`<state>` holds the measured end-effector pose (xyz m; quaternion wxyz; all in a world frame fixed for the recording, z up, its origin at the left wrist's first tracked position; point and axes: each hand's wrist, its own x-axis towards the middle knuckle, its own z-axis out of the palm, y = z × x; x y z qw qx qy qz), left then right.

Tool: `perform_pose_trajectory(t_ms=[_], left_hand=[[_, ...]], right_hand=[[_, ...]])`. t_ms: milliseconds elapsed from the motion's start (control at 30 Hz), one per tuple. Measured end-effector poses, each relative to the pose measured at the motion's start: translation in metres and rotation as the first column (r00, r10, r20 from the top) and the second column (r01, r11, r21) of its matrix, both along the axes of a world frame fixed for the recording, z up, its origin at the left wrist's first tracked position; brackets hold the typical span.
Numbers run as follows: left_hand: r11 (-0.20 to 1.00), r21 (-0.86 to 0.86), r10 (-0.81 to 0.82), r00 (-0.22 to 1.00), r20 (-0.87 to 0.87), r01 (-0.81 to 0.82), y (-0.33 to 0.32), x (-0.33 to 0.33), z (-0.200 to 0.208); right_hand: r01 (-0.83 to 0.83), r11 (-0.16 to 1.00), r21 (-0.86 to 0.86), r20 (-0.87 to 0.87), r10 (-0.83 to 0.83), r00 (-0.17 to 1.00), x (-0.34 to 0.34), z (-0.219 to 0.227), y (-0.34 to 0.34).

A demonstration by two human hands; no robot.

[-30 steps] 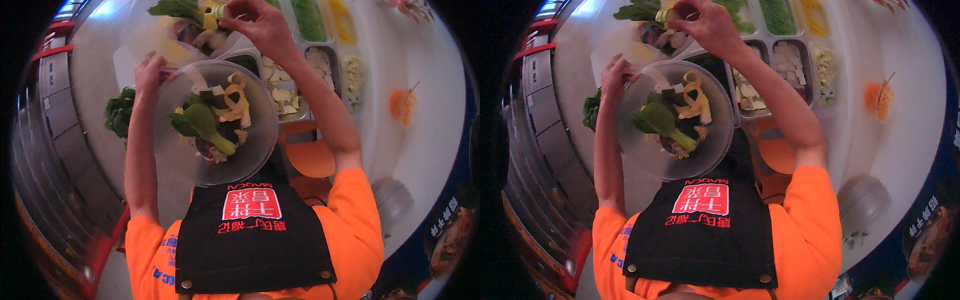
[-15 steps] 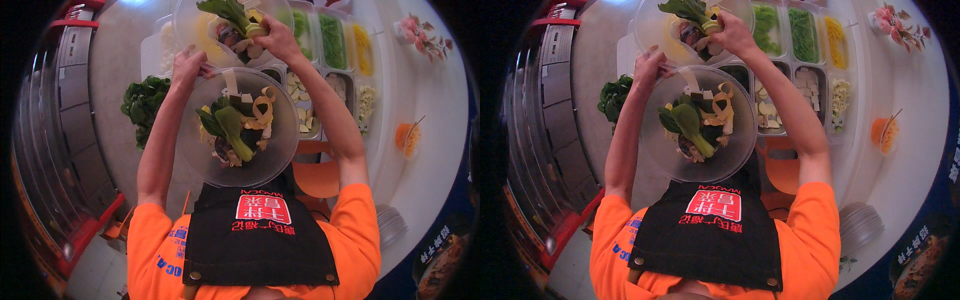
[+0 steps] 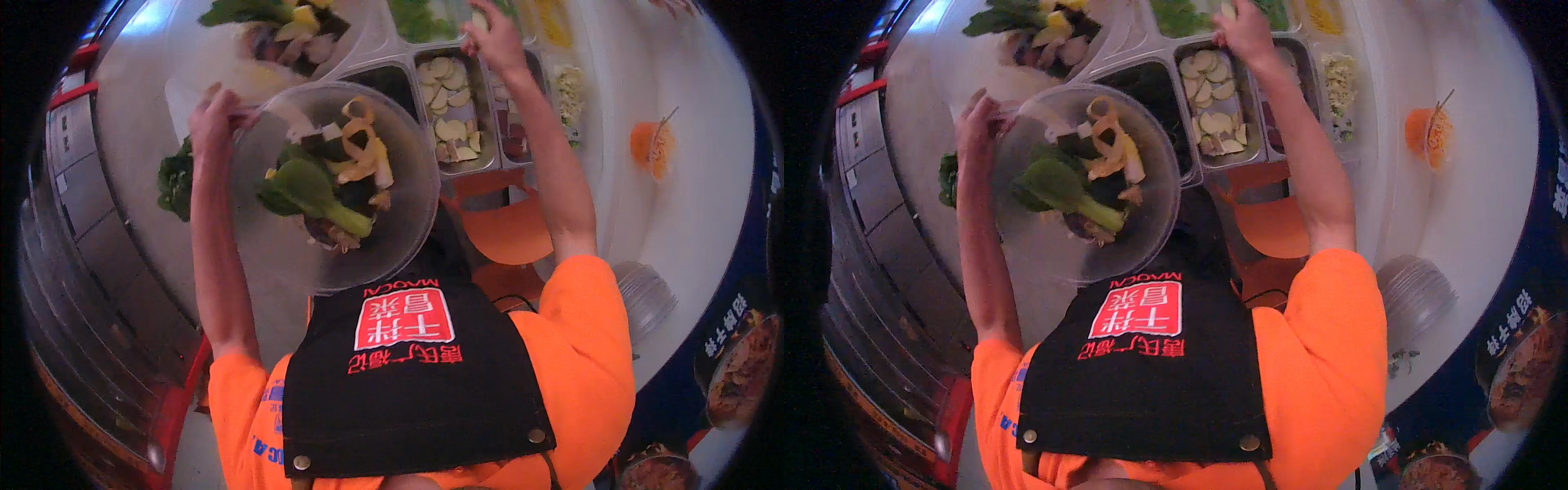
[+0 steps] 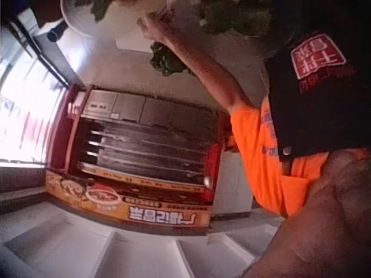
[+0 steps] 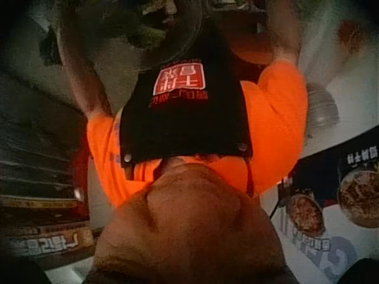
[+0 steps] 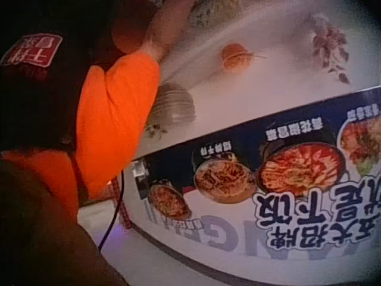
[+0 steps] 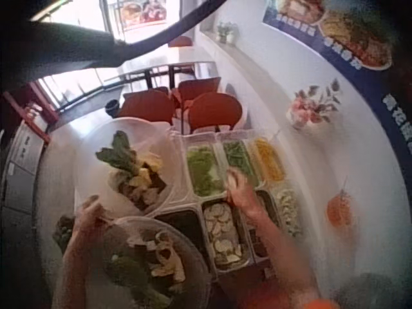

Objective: The person assembles a mixed vegetable and meat dish by hand, placing bean sprouts, napa cabbage, leafy greens, enoki mushrooms, and sliced meat into two clear bowls. The person then weighs the bowls on a digital scale and places them into a black plastic bag.

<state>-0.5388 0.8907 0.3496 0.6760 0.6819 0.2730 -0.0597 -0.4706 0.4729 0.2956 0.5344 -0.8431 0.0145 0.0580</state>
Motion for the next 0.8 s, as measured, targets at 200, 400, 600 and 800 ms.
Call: perform_pose_trajectory(t_ms=[200, 400, 600, 800], left_hand=[[0.998, 0.011, 0.064, 0.998, 0.012, -0.064, -0.001, -0.012, 0.014], [0.993, 0.059, 0.105, 0.994, 0.011, -0.105, 0.002, -0.014, 0.018], [0.993, 0.085, 0.085, 0.996, 0.023, -0.087, 0.009, -0.016, 0.013], [0.995, 0.010, 0.099, 0.995, -0.010, -0.099, 0.018, -0.019, 0.004]], right_hand=[[-0.279, 0.680, -0.678, -0.094, 0.297, 0.950, -0.071, -0.139, -0.031], [-0.122, 0.696, -0.707, 0.061, 0.233, 0.971, -0.110, -0.176, -0.027], [-0.244, 0.645, -0.724, -0.125, 0.224, 0.966, -0.094, -0.149, -0.026], [0.028, 0.997, -0.075, -0.023, -0.030, 0.999, -0.094, 0.007, 0.008]])
